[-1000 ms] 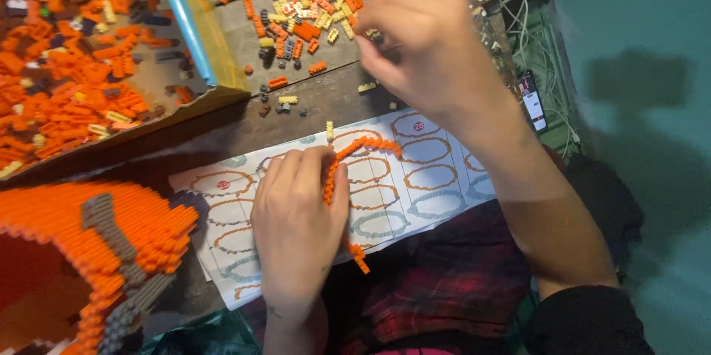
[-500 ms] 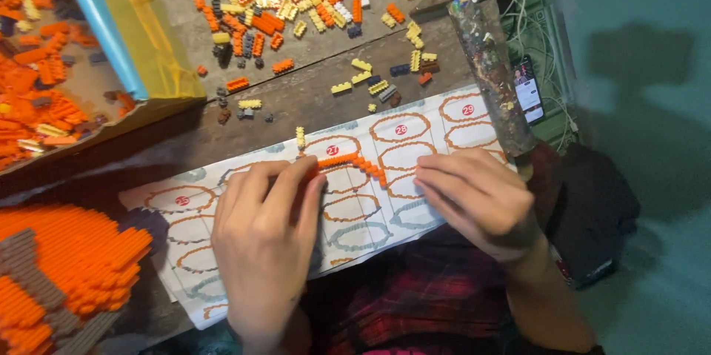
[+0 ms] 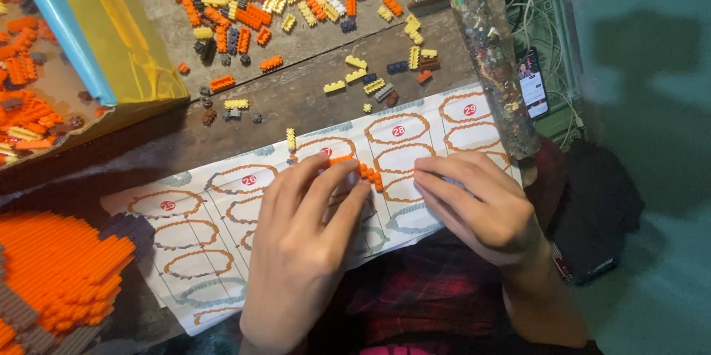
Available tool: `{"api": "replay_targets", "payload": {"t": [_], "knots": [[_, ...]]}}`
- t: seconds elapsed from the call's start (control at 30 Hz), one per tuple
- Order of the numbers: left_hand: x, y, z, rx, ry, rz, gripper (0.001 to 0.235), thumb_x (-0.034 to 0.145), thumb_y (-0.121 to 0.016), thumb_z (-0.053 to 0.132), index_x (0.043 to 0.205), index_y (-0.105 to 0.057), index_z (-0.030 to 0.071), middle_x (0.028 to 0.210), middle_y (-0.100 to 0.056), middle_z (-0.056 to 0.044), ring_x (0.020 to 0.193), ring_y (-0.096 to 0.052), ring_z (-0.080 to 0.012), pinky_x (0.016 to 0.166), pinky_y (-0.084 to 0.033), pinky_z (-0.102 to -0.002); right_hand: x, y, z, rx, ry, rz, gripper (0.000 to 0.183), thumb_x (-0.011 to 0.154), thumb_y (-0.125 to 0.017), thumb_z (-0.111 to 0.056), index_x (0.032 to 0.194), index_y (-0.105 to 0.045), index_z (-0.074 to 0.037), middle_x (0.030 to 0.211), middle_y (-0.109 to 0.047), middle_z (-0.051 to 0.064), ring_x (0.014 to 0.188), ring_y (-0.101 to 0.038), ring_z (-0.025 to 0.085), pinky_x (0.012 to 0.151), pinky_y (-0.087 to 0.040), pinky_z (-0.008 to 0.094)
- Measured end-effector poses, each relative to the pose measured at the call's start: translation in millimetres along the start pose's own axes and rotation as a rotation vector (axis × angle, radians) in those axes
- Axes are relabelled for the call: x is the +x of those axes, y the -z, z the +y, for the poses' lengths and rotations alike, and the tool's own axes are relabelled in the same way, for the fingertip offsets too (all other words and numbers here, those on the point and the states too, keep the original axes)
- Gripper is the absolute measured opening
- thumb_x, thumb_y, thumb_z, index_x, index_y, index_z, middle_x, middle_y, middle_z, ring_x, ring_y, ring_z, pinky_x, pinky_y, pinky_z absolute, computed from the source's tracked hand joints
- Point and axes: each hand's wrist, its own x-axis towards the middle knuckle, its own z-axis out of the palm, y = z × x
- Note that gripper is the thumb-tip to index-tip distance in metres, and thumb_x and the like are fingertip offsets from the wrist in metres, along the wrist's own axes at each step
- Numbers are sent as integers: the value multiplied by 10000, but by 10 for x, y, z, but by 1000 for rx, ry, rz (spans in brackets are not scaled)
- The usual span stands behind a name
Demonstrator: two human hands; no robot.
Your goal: Assembling a structure using small plastic building blocks by following a pattern on an instruction sheet.
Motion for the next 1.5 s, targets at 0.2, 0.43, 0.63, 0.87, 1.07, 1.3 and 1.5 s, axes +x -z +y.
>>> {"api": "replay_targets", "payload": {"t": [0.2,0.43,0.63,0.87,1.07,1.3,1.5], "knots": [[-39,-44,-8,-2,9,-30,414,892,-791,128,1287,-815,6,1457,-671,-154,1323,-609,-334,1123,-478,-499,26,-81,-4,59,-1,25,228,828,-896,106,1038,-807,106,1142,-833,199,1014,-792,313,909,-654,399],[-37,-58,-38,-6,21,-34,476,872,-822,157,1340,-811,68,1402,-683,-117,1300,-618,-302,1119,-464,-483,46,-14,11,85,5,-49,241,857,-877,73,1084,-805,108,1209,-812,220,1053,-777,327,943,-635,420],[-35,-91,-81,-6,-4,-16,437,901,-802,144,1330,-810,66,1377,-674,-99,1248,-611,-302,1092,-459,-474,43,-40,54,66,33,-44,241,854,-882,78,1080,-808,111,1170,-832,222,1024,-796,318,918,-654,410],[-37,-94,-101,-4,-23,-19,413,926,-808,151,1326,-824,49,1373,-683,-107,1232,-610,-292,1076,-456,-465,112,-79,67,152,50,-34,236,831,-906,86,1049,-819,101,1160,-840,208,972,-803,281,873,-657,369],[-33,-91,-105,-8,-27,-22,418,929,-804,149,1333,-824,44,1371,-683,-115,1237,-607,-293,1075,-450,-465,131,-84,70,126,55,-67,216,831,-912,64,1035,-841,69,1166,-851,169,949,-781,242,855,-635,348],[-48,-102,-118,12,-31,-37,448,928,-794,149,1365,-817,52,1397,-668,-120,1261,-597,-299,1096,-446,-472,141,-90,50,110,68,-54,235,806,-916,96,1025,-832,98,1135,-847,203,962,-793,280,856,-642,371],[-42,-88,-116,-1,-42,-26,437,938,-782,147,1359,-810,34,1385,-669,-131,1239,-596,-300,1077,-442,-471,150,-78,9,81,83,-58,217,828,-911,78,1028,-827,83,1141,-846,171,953,-775,263,848,-623,368]]}}
